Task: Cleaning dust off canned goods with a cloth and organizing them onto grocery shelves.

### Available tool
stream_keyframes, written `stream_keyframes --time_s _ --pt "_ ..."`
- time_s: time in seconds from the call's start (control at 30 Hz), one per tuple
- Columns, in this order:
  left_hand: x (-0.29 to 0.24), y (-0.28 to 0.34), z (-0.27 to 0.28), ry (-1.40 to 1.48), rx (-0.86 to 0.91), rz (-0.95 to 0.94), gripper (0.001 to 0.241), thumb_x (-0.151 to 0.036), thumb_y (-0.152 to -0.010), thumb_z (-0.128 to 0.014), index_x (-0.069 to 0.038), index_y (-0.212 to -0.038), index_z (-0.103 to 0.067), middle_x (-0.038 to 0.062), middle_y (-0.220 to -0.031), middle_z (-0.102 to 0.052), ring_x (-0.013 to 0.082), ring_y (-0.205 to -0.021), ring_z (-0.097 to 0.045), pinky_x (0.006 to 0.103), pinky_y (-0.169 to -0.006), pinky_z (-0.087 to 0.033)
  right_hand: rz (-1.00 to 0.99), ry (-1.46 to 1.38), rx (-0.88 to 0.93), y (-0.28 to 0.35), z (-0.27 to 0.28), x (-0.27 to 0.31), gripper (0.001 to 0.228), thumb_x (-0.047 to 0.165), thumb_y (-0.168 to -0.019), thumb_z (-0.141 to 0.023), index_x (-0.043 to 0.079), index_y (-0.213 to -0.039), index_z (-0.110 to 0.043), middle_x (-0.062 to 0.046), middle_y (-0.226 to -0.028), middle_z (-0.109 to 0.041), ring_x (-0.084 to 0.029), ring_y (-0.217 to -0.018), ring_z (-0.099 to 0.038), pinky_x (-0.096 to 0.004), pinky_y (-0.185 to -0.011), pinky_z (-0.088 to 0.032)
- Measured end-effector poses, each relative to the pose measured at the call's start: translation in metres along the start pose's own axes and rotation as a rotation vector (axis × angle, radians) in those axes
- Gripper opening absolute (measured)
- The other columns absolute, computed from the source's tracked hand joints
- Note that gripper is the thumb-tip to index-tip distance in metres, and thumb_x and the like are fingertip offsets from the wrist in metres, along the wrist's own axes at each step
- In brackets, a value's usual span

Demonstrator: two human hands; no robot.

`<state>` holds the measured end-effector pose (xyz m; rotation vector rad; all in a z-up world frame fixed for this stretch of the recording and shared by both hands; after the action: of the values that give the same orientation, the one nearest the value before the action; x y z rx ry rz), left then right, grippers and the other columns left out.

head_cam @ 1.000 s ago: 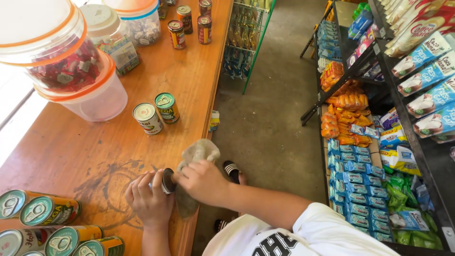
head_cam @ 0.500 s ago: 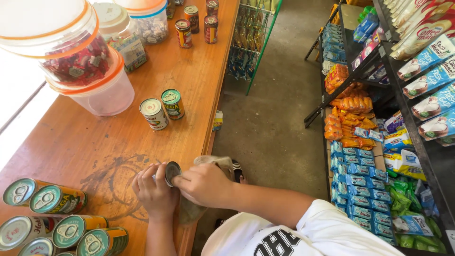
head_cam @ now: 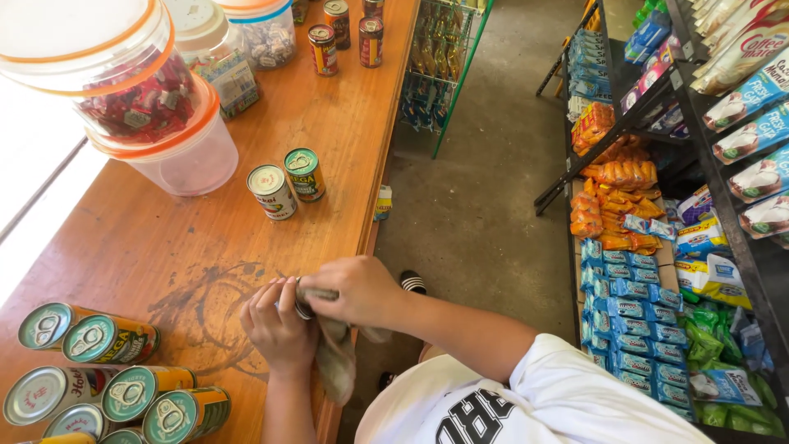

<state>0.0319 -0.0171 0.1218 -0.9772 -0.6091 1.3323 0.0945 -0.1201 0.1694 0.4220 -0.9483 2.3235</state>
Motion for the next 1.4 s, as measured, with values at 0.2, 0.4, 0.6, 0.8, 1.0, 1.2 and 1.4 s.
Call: stream_keyframes --time_s 0.2,0.4,0.6,0.8,1.0,1.2,1.4 --pt "0.007 0.003 0.002 -0.13 0.021 -0.049 0.036 -0.013 -0.09 -0.083 -0.014 -0.118 -0.061 0.004 -0.116 -0.06 0.0237 -0.112 -0.065 0.0462 -0.102 -0.047 0.165 0.249 0.176 0.025 -0.035 -0.005 0.012 0.026 -0.079 -0.069 0.015 -0.079 -0.066 -0.004 -0.077 -0.066 -0.027 -0.065 -0.061 -0.041 -0.06 -0.047" --pt "0.0 0.006 0.005 -0.047 -0.061 -0.048 0.041 0.001 -0.091 -0.083 -0.009 -0.121 -0.058 0.007 -0.117 -0.059 0.0266 -0.109 -0.065 0.0448 -0.098 -0.047 -0.012 -0.052 -0.059 0.004 0.005 -0.003 0.02 0.022 -0.086 -0.072 0.012 -0.103 -0.076 -0.002 -0.08 -0.068 -0.021 -0.066 -0.063 -0.031 -0.061 -0.052" --pt "0.012 0.019 -0.007 -0.167 -0.002 -0.084 0.036 -0.025 -0.093 -0.082 -0.015 -0.121 -0.062 0.004 -0.118 -0.062 0.0238 -0.114 -0.066 0.046 -0.104 -0.045 0.286 0.469 0.063 0.03 -0.031 0.017 0.005 0.014 -0.082 -0.063 0.01 -0.079 -0.062 -0.006 -0.078 -0.063 -0.023 -0.071 -0.061 -0.036 -0.062 -0.048" --pt "0.005 0.009 0.004 -0.046 -0.066 -0.061 0.035 -0.006 -0.094 -0.076 -0.007 -0.124 -0.057 0.009 -0.12 -0.058 0.0294 -0.112 -0.064 0.0471 -0.102 -0.047 0.298 0.122 -0.05 0.015 0.019 0.047 0.012 0.018 -0.09 -0.07 0.007 -0.093 -0.065 -0.006 -0.083 -0.065 -0.023 -0.067 -0.06 -0.034 -0.059 -0.046" --pt "0.002 0.009 0.004 -0.017 -0.054 -0.038 0.044 -0.016 -0.09 -0.083 -0.007 -0.125 -0.057 0.009 -0.122 -0.058 0.0294 -0.112 -0.063 0.048 -0.101 -0.046 0.116 -0.038 -0.146 0.003 0.016 0.011 0.013 0.02 -0.091 -0.074 0.01 -0.096 -0.068 -0.001 -0.085 -0.07 -0.02 -0.071 -0.063 -0.031 -0.066 -0.05" --pt "0.003 0.011 0.005 -0.095 -0.072 -0.082 0.035 -0.025 -0.096 -0.08 -0.011 -0.121 -0.059 0.006 -0.119 -0.059 0.0263 -0.113 -0.065 0.0466 -0.101 -0.045 -0.013 -0.025 -0.165 0.004 0.013 -0.005 0.019 0.015 -0.083 -0.077 0.01 -0.097 -0.066 -0.002 -0.085 -0.071 -0.02 -0.071 -0.065 -0.031 -0.065 -0.052" --pt "0.005 0.014 0.0 -0.073 -0.028 -0.075 0.042 -0.03 -0.095 -0.08 -0.011 -0.125 -0.057 0.006 -0.121 -0.058 0.0266 -0.112 -0.064 0.0468 -0.101 -0.046 -0.078 -0.036 -0.058 0.005 0.006 -0.021 0.031 0.024 -0.088 -0.072 0.013 -0.116 -0.064 -0.002 -0.097 -0.075 -0.022 -0.077 -0.072 -0.034 -0.067 -0.056"
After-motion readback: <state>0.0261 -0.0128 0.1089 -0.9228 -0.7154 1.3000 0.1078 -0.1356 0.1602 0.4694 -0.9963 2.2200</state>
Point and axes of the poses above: each hand's wrist, its own y-axis away from the middle knuckle, its own z-axis out of the back of the hand, x = y × z, the point moved 9 cm from there along -y, towards the middle knuckle
